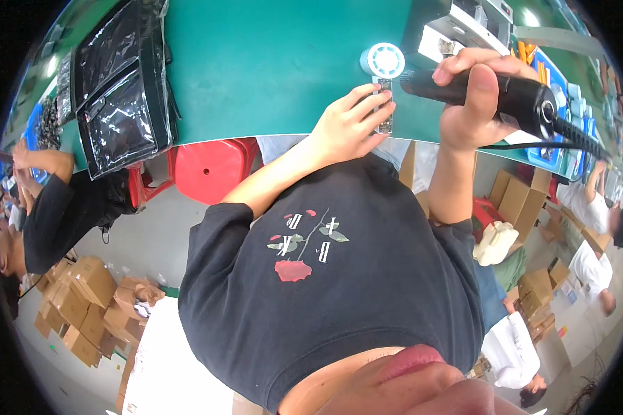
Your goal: Soldering and assembling electronic components on a production line.
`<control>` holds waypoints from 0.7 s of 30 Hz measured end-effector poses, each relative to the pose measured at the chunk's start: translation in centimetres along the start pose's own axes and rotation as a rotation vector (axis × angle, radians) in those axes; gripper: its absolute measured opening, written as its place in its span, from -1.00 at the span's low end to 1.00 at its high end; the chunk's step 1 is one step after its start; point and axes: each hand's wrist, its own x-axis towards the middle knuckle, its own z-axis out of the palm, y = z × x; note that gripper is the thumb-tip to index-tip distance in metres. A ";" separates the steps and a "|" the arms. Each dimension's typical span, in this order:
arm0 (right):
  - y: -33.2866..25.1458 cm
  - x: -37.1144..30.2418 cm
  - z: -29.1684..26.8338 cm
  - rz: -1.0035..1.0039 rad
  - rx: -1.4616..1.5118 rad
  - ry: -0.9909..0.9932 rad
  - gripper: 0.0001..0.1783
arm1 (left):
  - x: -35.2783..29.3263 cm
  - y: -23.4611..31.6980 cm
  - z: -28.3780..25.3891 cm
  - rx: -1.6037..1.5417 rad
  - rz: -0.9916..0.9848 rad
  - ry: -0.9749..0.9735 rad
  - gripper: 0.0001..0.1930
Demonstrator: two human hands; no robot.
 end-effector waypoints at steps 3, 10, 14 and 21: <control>-1.2 2.7 -1.8 0.048 -0.096 0.097 -0.77 | 0.0 -0.3 -0.6 0.029 0.014 -0.041 -0.47; -0.7 8.9 -5.2 -0.064 -0.214 0.411 -0.86 | 1.4 1.2 2.9 -0.004 -0.137 0.165 -0.44; 0.3 7.6 -4.7 -0.012 -0.254 0.380 -0.85 | 1.3 1.2 3.3 0.054 -0.122 0.151 -0.42; -3.9 1.6 -4.0 0.019 -0.070 0.319 -0.82 | 0.5 1.0 2.7 0.016 -0.114 0.131 -0.40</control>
